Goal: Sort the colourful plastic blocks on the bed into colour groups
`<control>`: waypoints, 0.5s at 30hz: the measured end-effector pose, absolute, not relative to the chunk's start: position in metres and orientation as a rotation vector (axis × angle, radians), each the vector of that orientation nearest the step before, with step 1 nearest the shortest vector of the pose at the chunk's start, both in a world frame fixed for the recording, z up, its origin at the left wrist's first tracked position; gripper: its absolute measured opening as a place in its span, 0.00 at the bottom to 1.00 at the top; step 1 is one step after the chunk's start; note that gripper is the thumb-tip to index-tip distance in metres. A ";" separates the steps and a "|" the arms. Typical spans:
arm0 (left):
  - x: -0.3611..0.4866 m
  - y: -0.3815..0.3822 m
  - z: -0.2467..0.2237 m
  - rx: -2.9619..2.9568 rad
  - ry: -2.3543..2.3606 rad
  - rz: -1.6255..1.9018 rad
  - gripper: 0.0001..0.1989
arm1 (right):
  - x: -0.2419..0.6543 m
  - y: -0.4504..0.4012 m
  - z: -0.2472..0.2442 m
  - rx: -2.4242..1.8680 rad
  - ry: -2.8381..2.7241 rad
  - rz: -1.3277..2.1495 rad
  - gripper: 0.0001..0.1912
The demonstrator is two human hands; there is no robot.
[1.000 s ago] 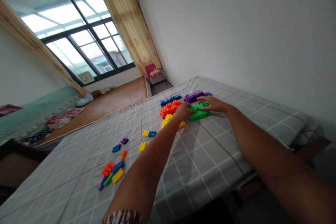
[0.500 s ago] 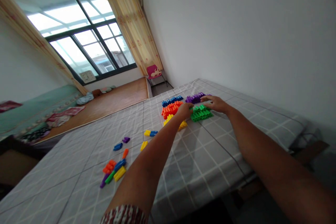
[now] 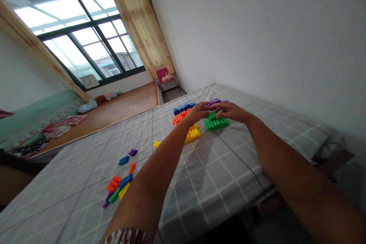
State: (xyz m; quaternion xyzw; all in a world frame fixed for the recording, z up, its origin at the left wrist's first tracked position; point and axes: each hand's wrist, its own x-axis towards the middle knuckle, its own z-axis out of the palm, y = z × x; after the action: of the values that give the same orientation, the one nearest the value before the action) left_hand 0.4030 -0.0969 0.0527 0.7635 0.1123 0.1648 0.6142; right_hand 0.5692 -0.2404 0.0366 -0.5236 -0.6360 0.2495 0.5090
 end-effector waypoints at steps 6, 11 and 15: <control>0.410 -0.108 0.050 1.711 0.301 0.472 0.33 | 0.565 -0.243 0.040 -1.268 -1.405 0.613 0.21; 0.421 -0.110 0.051 1.874 0.335 0.654 0.22 | 0.568 -0.239 0.035 -1.252 -1.252 0.605 0.21; 0.423 -0.119 0.055 2.204 0.396 0.670 0.18 | 0.567 -0.233 0.032 -1.268 -1.070 0.476 0.23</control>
State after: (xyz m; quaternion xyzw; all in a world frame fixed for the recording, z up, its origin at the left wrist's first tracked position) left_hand 0.4227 -0.1191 0.0555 0.8676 0.1560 0.2640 0.3915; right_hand 0.5666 -0.2329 0.0320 -0.5582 -0.4708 0.2094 0.6503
